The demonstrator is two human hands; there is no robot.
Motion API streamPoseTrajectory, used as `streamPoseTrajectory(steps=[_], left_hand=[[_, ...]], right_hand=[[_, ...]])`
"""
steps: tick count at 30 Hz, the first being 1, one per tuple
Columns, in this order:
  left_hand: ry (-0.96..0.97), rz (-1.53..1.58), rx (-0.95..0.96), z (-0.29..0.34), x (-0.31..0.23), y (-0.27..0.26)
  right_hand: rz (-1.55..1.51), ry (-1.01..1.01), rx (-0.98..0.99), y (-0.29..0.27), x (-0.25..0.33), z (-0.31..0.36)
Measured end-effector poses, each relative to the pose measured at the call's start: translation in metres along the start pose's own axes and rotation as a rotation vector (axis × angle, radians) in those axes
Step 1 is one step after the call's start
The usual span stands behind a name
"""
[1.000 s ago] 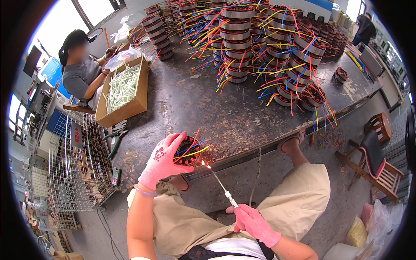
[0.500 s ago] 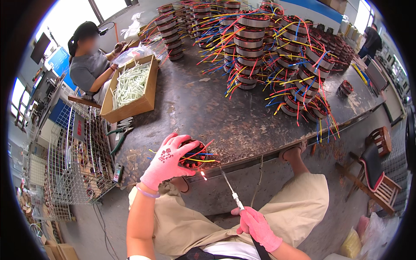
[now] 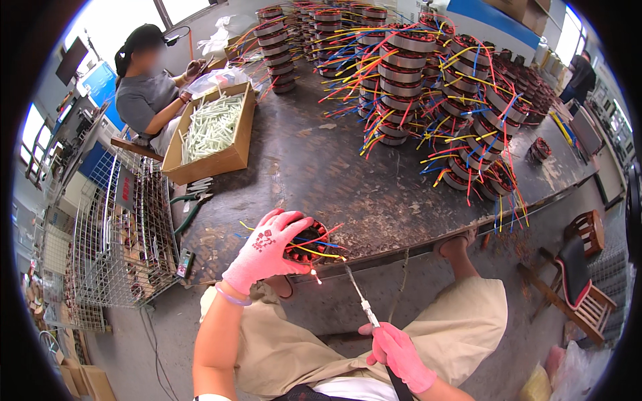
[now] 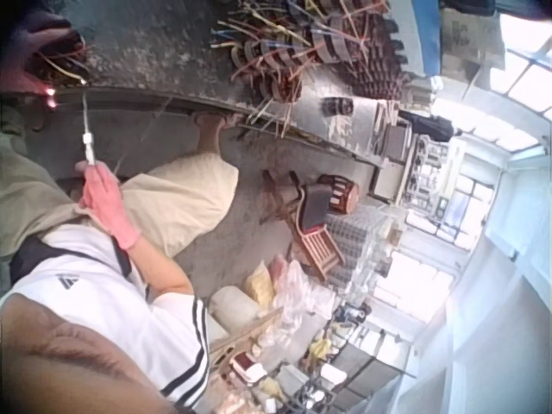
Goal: The person uses a specialized heating tool to melt and secure components on a metal stator, then moves the finished part to a stack of similar components on a workbench.
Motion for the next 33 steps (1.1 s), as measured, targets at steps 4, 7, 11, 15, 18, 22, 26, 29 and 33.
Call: streamPoseTrajectory(steps=[4,7,11,15,18,22,26,29,33], left_hand=[[-0.024,0.011,0.009,0.002,0.003,0.002],[-0.024,0.028,-0.010,0.002,0.004,0.000],[-0.011,0.044,-0.004,0.002,0.004,0.001],[0.003,0.039,-0.013,0.003,0.004,-0.001],[-0.006,0.044,-0.012,0.004,0.004,0.000],[-0.024,0.057,-0.001,0.000,0.000,-0.001],[0.012,0.051,0.007,0.000,0.001,-0.002],[-0.007,0.049,0.011,-0.001,0.002,0.001],[-0.011,0.043,0.015,-0.003,0.000,0.001]], right_hand=[[0.007,0.019,0.011,0.001,0.000,0.002],[0.019,0.038,0.016,0.001,0.000,0.001],[-0.044,0.057,0.013,-0.005,-0.013,-0.006],[-0.049,0.033,0.053,-0.003,-0.014,-0.008],[-0.032,0.019,0.058,-0.002,-0.014,-0.007],[0.011,0.033,0.017,0.002,0.001,0.004],[-0.042,0.044,0.032,0.002,-0.004,0.001],[-0.011,0.016,0.006,0.001,-0.003,0.002],[0.067,-0.003,-0.024,0.000,0.001,0.003]])
Point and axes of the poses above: each hand's wrist, its own z-axis away from the middle knuckle, its own y-axis out of the palm, x = y × z, the point moved 10 cm from there along -z, towards the middle knuckle, and after that the axes turned 10 degrees about y, right-handed, at the moved point
